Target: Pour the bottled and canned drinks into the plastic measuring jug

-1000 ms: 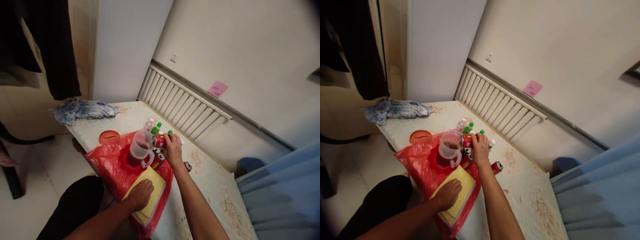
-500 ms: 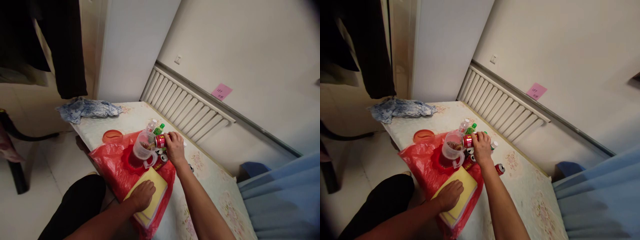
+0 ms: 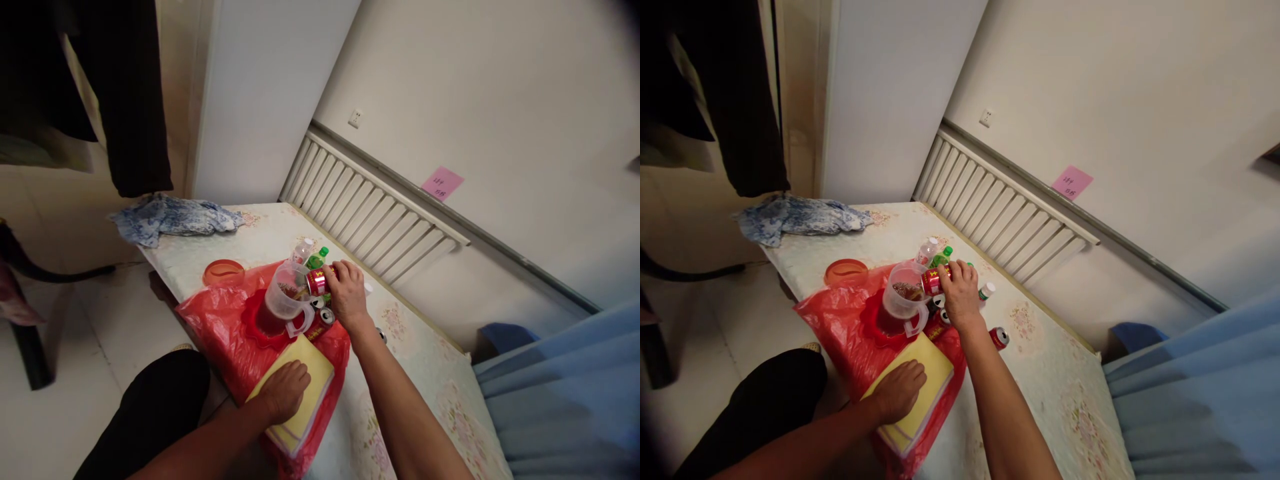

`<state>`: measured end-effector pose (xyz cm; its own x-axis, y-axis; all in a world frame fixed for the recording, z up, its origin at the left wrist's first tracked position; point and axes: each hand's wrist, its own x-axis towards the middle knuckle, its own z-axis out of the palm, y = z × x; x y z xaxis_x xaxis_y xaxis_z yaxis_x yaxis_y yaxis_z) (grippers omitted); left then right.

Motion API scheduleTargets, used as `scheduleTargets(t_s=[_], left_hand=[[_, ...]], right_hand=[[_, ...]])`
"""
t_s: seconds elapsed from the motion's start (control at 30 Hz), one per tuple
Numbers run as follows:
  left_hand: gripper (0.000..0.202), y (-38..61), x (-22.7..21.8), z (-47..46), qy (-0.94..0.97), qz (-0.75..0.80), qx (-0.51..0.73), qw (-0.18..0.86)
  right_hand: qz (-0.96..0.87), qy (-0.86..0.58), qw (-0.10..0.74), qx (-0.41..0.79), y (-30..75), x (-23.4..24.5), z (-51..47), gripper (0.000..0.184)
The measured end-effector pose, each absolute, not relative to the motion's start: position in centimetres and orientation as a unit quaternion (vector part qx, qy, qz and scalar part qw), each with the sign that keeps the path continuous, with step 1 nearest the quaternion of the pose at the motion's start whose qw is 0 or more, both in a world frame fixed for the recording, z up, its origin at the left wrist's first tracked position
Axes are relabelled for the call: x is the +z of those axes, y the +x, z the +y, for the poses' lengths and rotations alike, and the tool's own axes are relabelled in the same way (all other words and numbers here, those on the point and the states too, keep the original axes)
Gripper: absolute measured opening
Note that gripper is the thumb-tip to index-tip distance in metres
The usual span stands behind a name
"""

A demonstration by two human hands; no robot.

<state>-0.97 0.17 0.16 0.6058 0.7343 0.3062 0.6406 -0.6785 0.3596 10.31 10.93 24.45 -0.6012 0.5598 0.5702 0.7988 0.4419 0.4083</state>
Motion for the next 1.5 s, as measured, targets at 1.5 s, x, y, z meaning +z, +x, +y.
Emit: scheduleTargets(t_s=[1.5], left_hand=[[0.017, -0.96, 0.19, 0.26, 0.890, 0.385, 0.218, 0.109]], right_hand=[[-0.829, -0.407, 0.172, -0.342, 9.87, 24.12, 10.92, 0.040]])
